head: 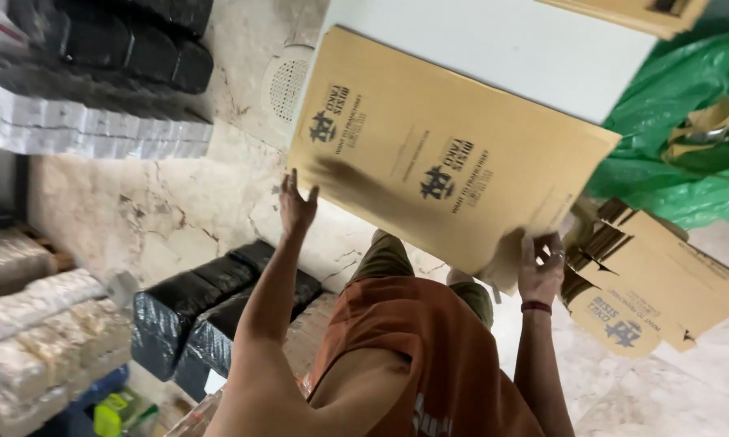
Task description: Folding flat cardboard box templates into their final shapes and stacking them.
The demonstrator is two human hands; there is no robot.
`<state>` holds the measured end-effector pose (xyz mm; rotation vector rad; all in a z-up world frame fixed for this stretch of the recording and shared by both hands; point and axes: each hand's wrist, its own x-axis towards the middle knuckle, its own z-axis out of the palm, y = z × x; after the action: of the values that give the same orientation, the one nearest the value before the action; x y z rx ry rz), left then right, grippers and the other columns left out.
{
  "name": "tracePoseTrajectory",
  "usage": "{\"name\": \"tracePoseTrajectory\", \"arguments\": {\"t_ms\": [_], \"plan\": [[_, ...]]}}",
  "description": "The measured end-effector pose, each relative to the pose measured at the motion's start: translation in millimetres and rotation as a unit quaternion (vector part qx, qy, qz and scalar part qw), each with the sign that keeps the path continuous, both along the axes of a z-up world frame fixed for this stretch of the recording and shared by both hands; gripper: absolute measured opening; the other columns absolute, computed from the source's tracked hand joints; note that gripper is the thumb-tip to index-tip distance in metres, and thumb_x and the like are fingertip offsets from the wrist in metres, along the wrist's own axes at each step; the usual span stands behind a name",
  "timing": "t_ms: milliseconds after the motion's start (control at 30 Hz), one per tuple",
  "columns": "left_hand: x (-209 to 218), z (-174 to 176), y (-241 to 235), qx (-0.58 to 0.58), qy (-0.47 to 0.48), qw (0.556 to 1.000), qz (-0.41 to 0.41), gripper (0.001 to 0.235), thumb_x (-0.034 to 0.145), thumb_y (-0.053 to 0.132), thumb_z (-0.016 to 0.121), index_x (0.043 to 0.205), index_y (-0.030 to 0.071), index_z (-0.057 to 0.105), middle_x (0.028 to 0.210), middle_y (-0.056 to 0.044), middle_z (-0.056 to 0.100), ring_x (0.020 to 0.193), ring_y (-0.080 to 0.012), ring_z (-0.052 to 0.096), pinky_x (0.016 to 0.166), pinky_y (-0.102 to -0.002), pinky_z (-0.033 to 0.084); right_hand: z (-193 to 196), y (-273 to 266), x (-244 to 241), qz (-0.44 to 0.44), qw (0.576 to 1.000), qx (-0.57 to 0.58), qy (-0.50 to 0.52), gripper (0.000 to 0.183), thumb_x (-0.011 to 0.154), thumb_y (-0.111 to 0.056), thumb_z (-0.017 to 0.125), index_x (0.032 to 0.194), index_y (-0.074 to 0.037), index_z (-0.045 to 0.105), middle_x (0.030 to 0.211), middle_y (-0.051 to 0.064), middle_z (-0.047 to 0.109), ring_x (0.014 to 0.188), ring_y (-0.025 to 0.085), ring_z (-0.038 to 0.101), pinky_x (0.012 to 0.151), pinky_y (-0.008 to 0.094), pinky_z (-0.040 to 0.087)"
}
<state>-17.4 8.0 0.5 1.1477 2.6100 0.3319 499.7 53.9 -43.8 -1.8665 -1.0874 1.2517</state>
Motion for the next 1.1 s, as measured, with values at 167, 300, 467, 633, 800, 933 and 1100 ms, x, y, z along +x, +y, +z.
{"name": "tracePoseTrajectory", "arguments": {"t_ms": [167,300,467,633,800,933,1100], "plan": [[-74.7,-16.1,34.9,-0.048,-0.121,0.988,0.082,0.075,0.095,0.035,0.070,0.161,0.018,0.038,0.163,-0.017,0.033,0.140,-0.0482,0.044,0.110,-0.062,0.045,-51.5,-3.0,5.0,0.024,0.943,0.013,-0.331,0.054,0.097,-0.029,0.079,0.142,-0.009,0.059,0.109,0.023,0.071,0.091,0.046,0.072,0.077,0.053,0.062],[-85.2,-47.0,27.4,-0.023,-0.220,0.974,0.059,0.058,0.086,0.020,0.056,0.144,0.020,0.058,0.121,-0.024,0.070,0.113,-0.0486,0.065,0.101,-0.059,0.052,-34.1,4.8,0.3,-0.036,0.940,-0.017,-0.338,0.047,0.092,-0.022,0.077,0.135,-0.009,0.065,0.094,0.018,0.072,0.087,0.037,0.073,0.072,0.046,0.062],[-76.8,-47.1,21.1,0.100,-0.266,0.959,0.003,0.054,0.088,0.008,0.048,0.141,0.000,0.050,0.113,-0.015,0.072,0.097,-0.0315,0.071,0.082,-0.044,0.061,9.0,16.0,-18.5,-0.033,0.937,-0.102,-0.332,0.025,0.100,-0.019,0.057,0.122,-0.027,0.066,0.103,-0.002,0.073,0.094,0.021,0.068,0.079,0.042,0.054],[-93.1,-28.6,44.0,0.063,-0.185,0.979,-0.057,0.059,0.100,0.035,0.047,0.148,0.002,0.045,0.145,-0.026,0.052,0.134,-0.0418,0.050,0.112,-0.053,0.038,41.2,19.5,-46.2,-0.065,0.941,-0.163,-0.289,0.060,0.103,-0.019,0.064,0.158,-0.025,0.040,0.124,0.009,0.068,0.112,0.026,0.064,0.089,0.050,0.056],[-90.8,-16.7,188.4,0.118,-0.111,0.953,-0.257,0.060,0.109,0.039,0.051,0.162,0.026,0.027,0.171,-0.009,0.021,0.154,-0.0466,0.027,0.119,-0.069,0.035,30.8,15.0,-46.5,-0.025,0.934,-0.145,-0.324,0.060,0.105,-0.009,0.047,0.161,-0.028,0.038,0.123,0.014,0.069,0.107,0.031,0.065,0.082,0.052,0.056],[-73.0,-41.1,300.5,0.060,0.024,0.876,-0.478,0.088,0.093,0.034,0.077,0.164,0.027,0.026,0.168,-0.003,0.026,0.151,-0.0407,0.024,0.116,-0.059,0.032,-107.4,-73.7,94.4,0.016,0.934,-0.113,-0.339,0.031,0.107,-0.022,0.057,0.119,-0.005,0.035,0.144,0.002,0.045,0.107,0.031,0.061,0.099,0.038,0.029],[-89.1,-48.5,323.3,0.106,-0.011,0.818,-0.565,0.059,0.087,0.010,0.066,0.146,0.014,0.060,0.147,-0.007,0.058,0.132,-0.0332,0.048,0.100,-0.049,0.047,23.5,-24.6,-25.1,-0.167,0.947,-0.242,-0.132,0.043,0.093,-0.045,0.066,0.128,-0.020,0.064,0.115,0.002,0.071,0.099,0.017,0.065,0.077,0.035,0.053]]}}
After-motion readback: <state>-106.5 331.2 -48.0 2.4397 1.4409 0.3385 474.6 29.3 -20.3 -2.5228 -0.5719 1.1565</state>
